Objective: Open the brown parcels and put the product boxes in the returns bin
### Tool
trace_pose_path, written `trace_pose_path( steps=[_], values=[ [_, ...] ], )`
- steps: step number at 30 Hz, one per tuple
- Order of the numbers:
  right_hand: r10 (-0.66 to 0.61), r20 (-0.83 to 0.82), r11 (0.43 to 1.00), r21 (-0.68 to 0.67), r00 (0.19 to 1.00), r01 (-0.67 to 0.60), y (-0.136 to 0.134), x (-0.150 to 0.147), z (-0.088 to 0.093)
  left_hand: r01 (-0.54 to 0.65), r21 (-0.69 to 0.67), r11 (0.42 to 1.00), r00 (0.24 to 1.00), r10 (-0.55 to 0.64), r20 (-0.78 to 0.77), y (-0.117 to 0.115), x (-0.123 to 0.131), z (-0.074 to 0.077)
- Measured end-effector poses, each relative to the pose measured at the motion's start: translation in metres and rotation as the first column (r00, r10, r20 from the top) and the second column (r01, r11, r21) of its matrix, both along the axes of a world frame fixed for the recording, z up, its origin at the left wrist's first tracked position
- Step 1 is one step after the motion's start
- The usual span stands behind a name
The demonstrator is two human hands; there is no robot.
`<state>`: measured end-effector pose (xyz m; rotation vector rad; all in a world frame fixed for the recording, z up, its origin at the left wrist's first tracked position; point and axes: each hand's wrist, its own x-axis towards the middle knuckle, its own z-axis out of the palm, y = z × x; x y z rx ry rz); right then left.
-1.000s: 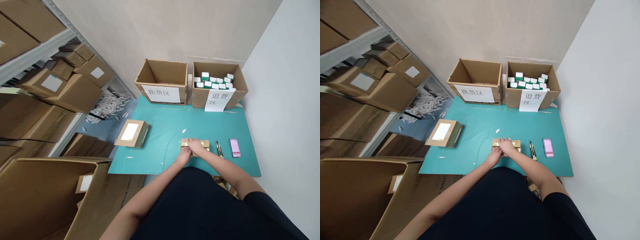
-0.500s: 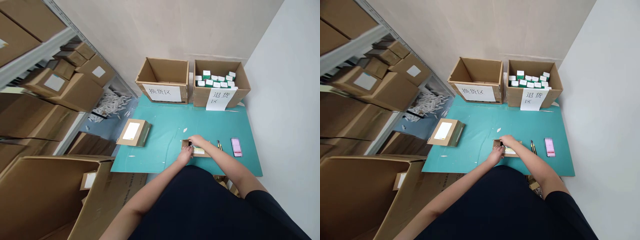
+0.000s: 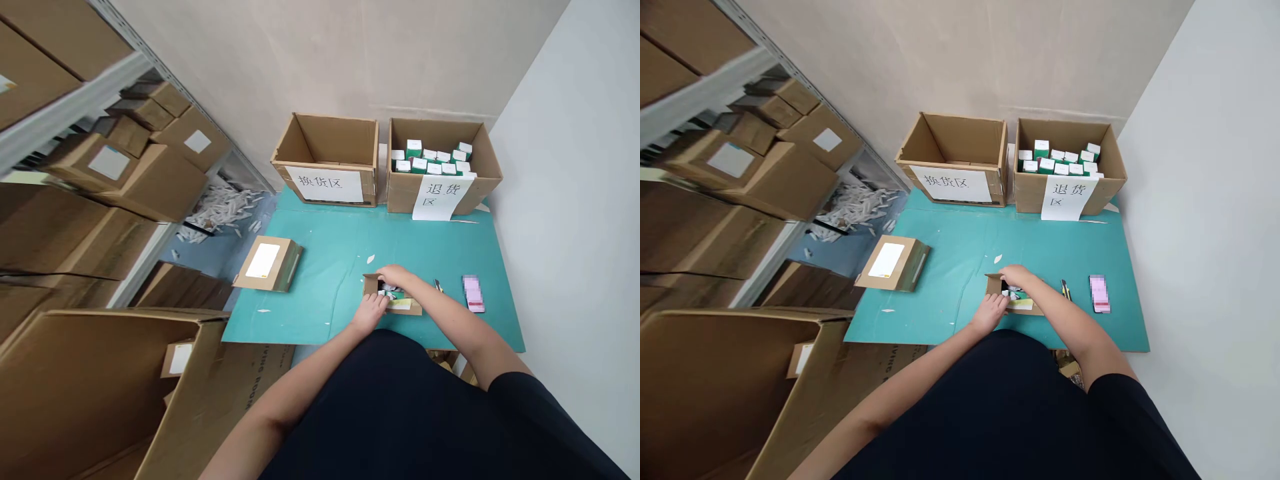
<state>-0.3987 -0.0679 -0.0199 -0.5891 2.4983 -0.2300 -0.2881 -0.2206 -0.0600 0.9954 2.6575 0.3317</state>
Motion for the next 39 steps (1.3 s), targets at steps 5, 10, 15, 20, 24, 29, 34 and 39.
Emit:
trace_pose_path(
  steps=[5,10,15,20,24,29,34,39],
  values=[
    [0.032,0.024,0.999,0.005,0.999,-0.032,0.005,-0.007,0.005,0.031,-0.002,1.000,0.999,-0.031,0.016,0.001,-0.002,0.006],
    [0.024,0.025,1.000,-0.002,0.999,-0.024,0.009,-0.007,0.012,0.078,-0.035,0.996,0.997,-0.078,0.008,-0.003,0.003,0.008],
    [-0.099,-0.025,0.995,0.030,0.995,0.099,0.028,-0.003,0.017,0.133,0.029,0.991,0.990,-0.134,0.035,-0.019,0.017,0.000],
    [-0.218,-0.040,0.974,0.056,0.975,0.220,0.050,-0.009,0.009,0.155,0.102,0.983,0.988,-0.155,-0.007,-0.021,0.018,-0.010],
    [-0.260,-0.068,0.965,0.020,0.963,0.261,0.053,-0.021,-0.001,0.167,0.125,0.978,0.986,-0.166,-0.019,-0.014,0.016,-0.015],
    [-0.232,-0.174,0.972,-0.084,0.957,0.221,0.055,-0.011,-0.006,0.128,0.201,0.971,0.981,-0.153,0.115,-0.013,0.017,-0.009],
    [-0.078,-0.491,0.986,-0.166,0.867,-0.005,0.069,0.030,-0.004,-0.172,0.282,0.944,0.966,0.106,0.234,-0.013,-0.001,0.010],
    [0.036,-0.518,0.989,-0.104,0.855,-0.105,0.090,0.065,-0.007,-0.133,0.095,0.987,0.968,0.109,0.227,0.002,-0.044,0.025]
  ],
)
